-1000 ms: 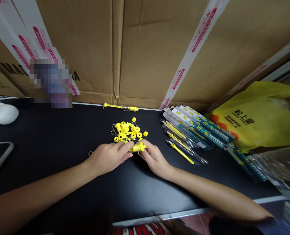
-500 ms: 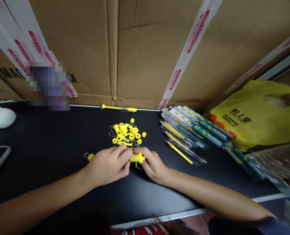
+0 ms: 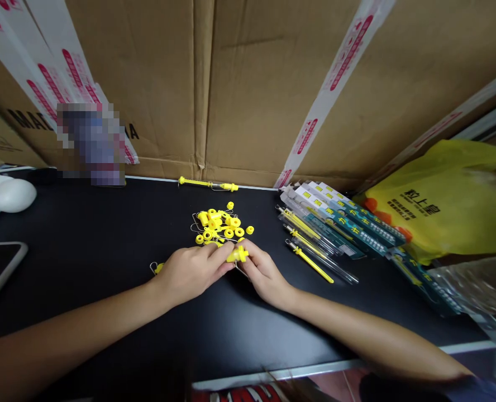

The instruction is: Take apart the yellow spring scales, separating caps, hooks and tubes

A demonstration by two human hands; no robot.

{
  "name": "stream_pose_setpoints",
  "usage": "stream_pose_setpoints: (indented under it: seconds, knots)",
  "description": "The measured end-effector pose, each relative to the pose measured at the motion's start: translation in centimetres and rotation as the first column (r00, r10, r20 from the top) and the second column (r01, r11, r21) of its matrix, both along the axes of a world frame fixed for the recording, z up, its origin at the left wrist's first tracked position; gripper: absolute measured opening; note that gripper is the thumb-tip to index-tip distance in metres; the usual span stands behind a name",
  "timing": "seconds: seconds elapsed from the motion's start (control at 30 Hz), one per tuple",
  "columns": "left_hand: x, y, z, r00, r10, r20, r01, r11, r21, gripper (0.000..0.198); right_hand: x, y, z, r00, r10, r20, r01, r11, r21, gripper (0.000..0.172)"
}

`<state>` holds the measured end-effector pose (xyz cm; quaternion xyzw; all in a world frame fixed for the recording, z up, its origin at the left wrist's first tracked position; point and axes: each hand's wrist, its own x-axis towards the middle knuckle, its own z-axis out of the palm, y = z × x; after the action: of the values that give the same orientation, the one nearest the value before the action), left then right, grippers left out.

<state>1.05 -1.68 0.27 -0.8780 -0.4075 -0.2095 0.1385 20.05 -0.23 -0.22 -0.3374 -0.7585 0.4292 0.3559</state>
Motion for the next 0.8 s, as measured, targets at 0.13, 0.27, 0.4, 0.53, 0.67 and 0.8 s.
stream_pose_setpoints:
  seconds: [0.13, 0.27, 0.4, 0.53, 0.67, 0.8]
  knots:
    - [-0.12, -0.12, 0.09, 1.0, 0.0, 0.009, 0.0, 1.0, -0.025, 0.03, 0.01, 0.25, 0.17, 0.998, 0.038, -0.046, -0.041, 0.996, -0.077, 0.028]
    - [-0.11, -0.15, 0.08, 1.0, -0.001, 0.006, 0.001, 1.0, -0.03, 0.031, 0.04, 0.33, 0.22, 0.996, 0.043, -0.074, -0.055, 0.986, -0.16, 0.033]
    - [-0.08, -0.34, 0.03, 1.0, 0.018, -0.014, -0.019, 0.999, -0.048, 0.03, -0.06, 0.27, 0.25, 0.996, 0.022, -0.087, -0.04, 0.978, -0.204, 0.032]
    - [-0.02, -0.53, 0.14, 0.999, 0.052, -0.017, -0.053, 0.996, -0.069, 0.029, -0.14, 0.21, 0.39, 0.997, 0.004, -0.081, -0.021, 0.976, -0.218, 0.032]
    - [0.08, -0.52, 0.38, 0.998, 0.06, -0.034, -0.064, 0.989, -0.131, 0.029, -0.14, 0.17, 0.54, 0.998, 0.0, -0.068, -0.015, 0.974, -0.225, 0.03]
    - [0.11, -0.64, 0.36, 0.997, 0.069, -0.035, -0.073, 0.991, -0.115, 0.027, -0.14, 0.22, 0.49, 0.997, 0.002, -0.071, -0.018, 0.975, -0.219, 0.028]
